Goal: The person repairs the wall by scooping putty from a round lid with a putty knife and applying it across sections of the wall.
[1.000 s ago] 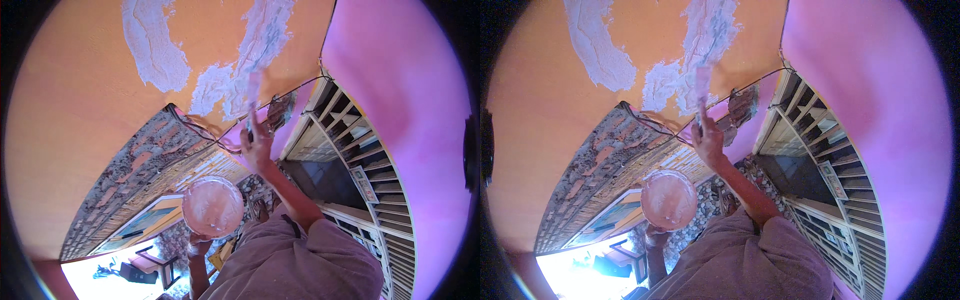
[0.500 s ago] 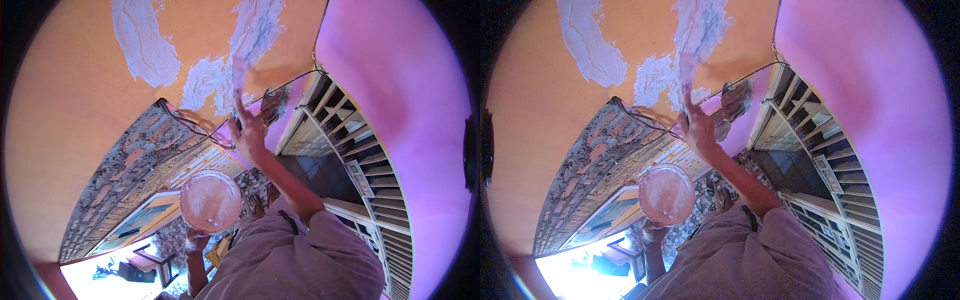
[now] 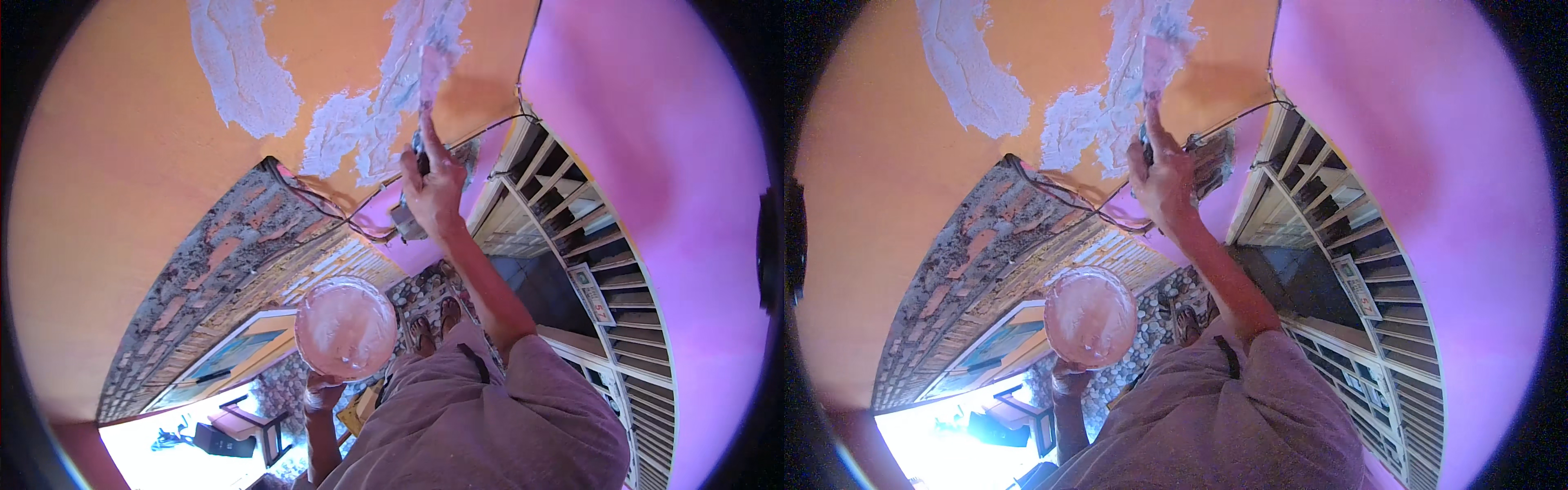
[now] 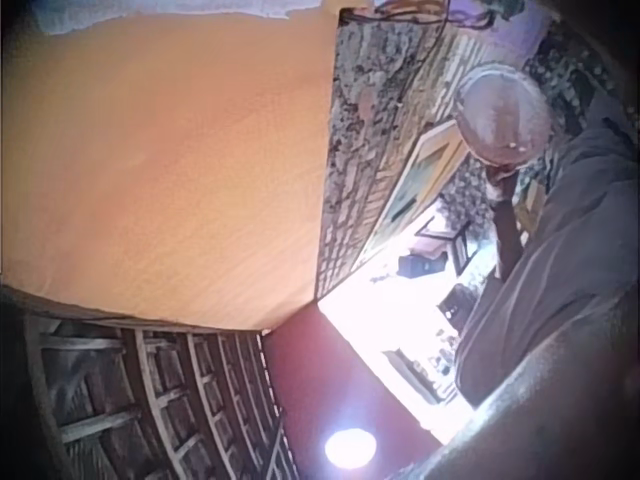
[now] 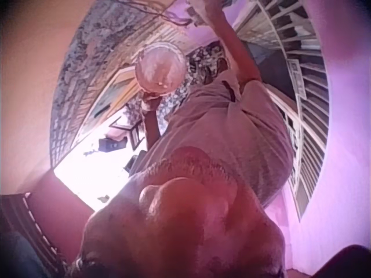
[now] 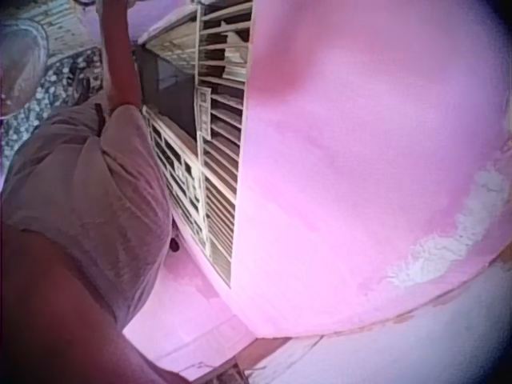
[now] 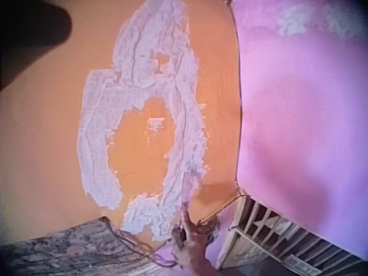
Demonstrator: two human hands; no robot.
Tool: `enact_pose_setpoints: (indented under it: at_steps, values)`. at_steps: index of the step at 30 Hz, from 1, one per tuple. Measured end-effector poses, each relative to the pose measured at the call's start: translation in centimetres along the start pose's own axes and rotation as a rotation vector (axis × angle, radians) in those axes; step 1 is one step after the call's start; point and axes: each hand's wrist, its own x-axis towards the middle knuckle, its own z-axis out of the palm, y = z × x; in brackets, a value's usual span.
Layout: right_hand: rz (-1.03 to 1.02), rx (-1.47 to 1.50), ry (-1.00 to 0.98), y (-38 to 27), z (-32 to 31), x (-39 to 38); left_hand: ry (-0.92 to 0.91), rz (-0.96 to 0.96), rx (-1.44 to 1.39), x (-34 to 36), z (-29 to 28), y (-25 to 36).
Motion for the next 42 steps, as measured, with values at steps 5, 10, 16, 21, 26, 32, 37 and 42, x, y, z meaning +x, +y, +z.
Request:
enact_pose_setpoints:
  at_steps: [5, 10, 16, 21, 26, 32, 37, 42]
  values:
    - [0.050, -0.055, 0.000, -0.5, 0.6, 0.3, 0.204, -0.003, 0.134, -0.6, 0.5, 0.2]
    - [0.071, -0.091, -0.083, 2.4, 5.2, -3.2, 0.250, -0.037, 0.241, -0.4, 0.3, -0.2]
    - [0.164, 0.002, -0.184, 2.9, 4.9, -9.4, 0.256, -0.026, 0.260, -0.5, -0.4, -0.2]
    - [0.177, 0.000, -0.116, 1.0, 0.5, -5.8, 0.229, -0.008, 0.198, -0.3, 0.0, -0.1]
    - [0.210, -0.011, -0.039, -0.7, -1.0, -0.4, 0.221, -0.018, 0.175, 0.2, 0.1, -0.3]
    - [0.193, -0.022, -0.254, -1.1, -0.4, -3.8, 0.239, -0.031, 0.161, 0.5, 0.7, -0.4]
    - [0.278, 0.113, -0.260, -2.6, -2.1, -4.4, 0.235, -0.002, 0.133, 0.6, 2.4, -0.2]
    - [0.111, 0.047, -0.105, -1.2, -2.3, 1.8, 0.273, -0.016, 0.141, 0.5, 1.4, -0.4]
